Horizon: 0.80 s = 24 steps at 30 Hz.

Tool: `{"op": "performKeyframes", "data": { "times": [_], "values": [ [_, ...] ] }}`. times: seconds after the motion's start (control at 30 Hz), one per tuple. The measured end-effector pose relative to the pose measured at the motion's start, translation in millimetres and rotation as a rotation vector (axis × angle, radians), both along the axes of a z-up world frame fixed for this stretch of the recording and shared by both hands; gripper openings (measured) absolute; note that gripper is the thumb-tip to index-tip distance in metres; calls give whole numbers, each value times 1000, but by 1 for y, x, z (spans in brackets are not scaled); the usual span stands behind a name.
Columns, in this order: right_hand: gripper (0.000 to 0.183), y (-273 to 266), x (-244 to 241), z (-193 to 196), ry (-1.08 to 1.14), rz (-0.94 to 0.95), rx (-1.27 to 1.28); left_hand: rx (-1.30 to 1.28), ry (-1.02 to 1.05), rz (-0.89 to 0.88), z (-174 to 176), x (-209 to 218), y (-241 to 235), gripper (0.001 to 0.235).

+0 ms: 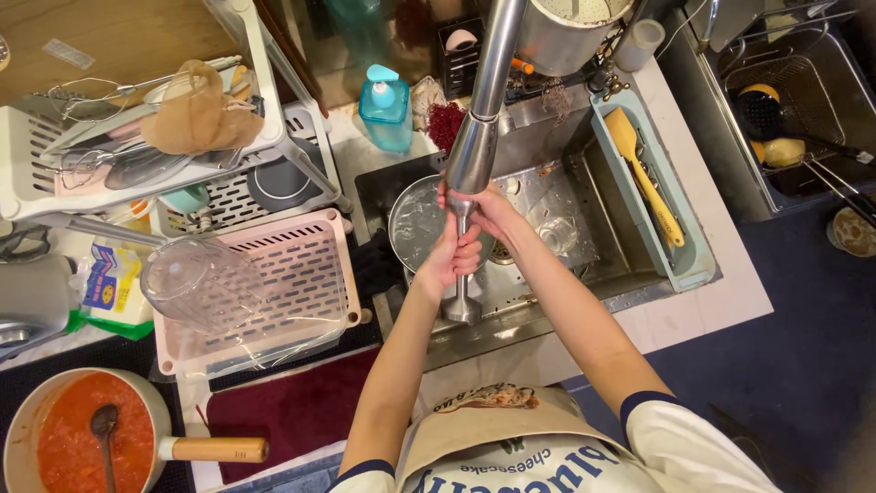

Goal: The person assembles a red immersion blender, rinses the metal blending shaft under a tap, and then uses a ladle to transfer a red sauce from a pot into the blender's container.

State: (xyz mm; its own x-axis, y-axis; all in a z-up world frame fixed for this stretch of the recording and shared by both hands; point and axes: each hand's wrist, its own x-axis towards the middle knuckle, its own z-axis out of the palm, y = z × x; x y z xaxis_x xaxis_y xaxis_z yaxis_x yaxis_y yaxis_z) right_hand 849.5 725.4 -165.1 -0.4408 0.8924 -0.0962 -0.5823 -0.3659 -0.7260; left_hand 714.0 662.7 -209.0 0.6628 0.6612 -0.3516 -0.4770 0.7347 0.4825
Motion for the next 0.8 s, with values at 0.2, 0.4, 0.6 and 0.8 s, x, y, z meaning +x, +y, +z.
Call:
{"op": "performKeyframes", "data": {
  "times": [0.2,0.4,0.6,0.8],
  "values": [
    [27,8,-13,-18,-237,-223,-183,21,391,215,-3,18,3,65],
    [28,25,2,-11,-368,-766,102,901,1298,490,1,24,26,43],
    [24,47,38,43,-214,-1045,139,1296,1561,351,39,26,50,34],
    [27,48,85,60,-31,-1155,-12,1525,1617,540,94,33,39,36]
  ]
}}
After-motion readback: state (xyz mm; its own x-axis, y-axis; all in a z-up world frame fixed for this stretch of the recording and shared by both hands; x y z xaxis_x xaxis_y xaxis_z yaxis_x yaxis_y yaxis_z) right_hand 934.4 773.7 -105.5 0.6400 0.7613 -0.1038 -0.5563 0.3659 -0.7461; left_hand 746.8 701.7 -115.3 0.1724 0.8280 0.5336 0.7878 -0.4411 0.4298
